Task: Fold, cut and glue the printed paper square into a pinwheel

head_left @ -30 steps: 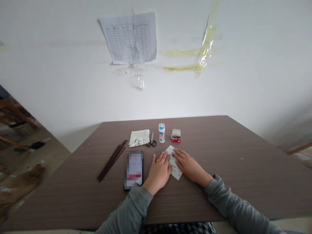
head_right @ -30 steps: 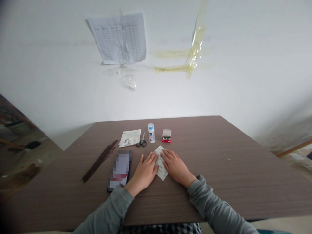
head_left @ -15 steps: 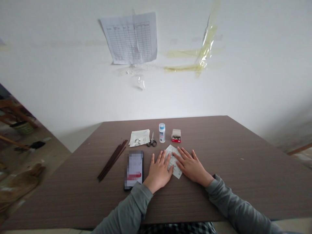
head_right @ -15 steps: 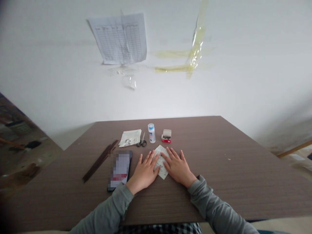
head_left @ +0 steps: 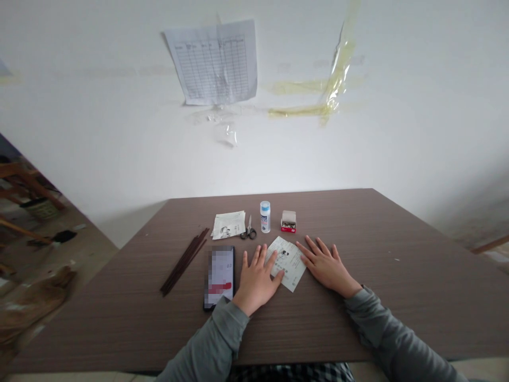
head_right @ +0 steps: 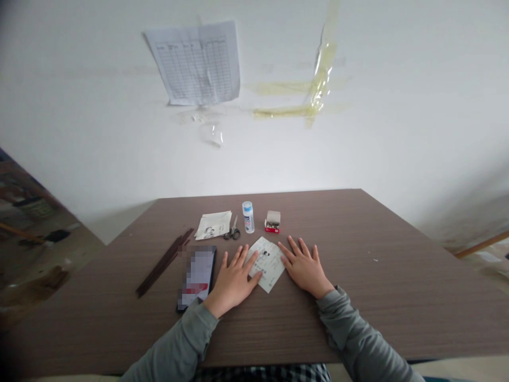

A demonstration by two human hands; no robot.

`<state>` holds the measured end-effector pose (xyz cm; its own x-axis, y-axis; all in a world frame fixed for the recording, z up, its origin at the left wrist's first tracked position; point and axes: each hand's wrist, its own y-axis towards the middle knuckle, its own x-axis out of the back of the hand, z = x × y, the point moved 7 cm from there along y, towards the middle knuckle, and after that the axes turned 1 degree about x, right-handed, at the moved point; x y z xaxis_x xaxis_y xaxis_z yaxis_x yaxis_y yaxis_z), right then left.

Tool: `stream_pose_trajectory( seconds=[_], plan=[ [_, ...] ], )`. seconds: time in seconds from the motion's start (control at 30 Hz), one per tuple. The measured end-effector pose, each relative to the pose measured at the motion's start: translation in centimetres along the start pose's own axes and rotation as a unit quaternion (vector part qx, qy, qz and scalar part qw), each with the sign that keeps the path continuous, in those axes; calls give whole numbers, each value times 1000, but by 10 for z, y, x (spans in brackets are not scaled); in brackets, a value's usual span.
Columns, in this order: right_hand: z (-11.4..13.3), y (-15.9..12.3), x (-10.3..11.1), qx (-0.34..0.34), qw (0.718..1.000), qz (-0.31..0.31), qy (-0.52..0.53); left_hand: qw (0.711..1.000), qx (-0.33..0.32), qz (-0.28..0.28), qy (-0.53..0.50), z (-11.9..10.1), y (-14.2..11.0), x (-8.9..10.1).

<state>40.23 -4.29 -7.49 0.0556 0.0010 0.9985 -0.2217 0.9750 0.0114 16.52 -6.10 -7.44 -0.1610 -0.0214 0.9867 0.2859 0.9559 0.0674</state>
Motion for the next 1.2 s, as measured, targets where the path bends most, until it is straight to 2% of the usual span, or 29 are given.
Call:
stream_pose_trajectory(
  seconds=[0.13, 0.3, 0.57, 0.9, 1.03, 1.2],
  plan=[
    [1, 0, 0, 12, 1000, -1, 21, 999, -3, -33, 2, -2, -3, 7],
    [-1, 0, 1, 11, 999, -11, 46, 1000, 6, -19, 1, -4, -5, 12],
    [-4, 8, 3, -34, 996, 24, 75, 1000, 7, -25, 6, -1, -3, 16],
    [-22, 20, -4, -27, 990, -59, 123, 998, 16, -56, -2, 4, 1, 21],
    [-31, 24, -3, -26, 987, -70, 144, 997, 54, -61, -1, 8, 7, 26],
    [-35, 27, -2, -28, 983, -66, 167, 991, 109, -73, 17, 17, 16, 43]
  ],
)
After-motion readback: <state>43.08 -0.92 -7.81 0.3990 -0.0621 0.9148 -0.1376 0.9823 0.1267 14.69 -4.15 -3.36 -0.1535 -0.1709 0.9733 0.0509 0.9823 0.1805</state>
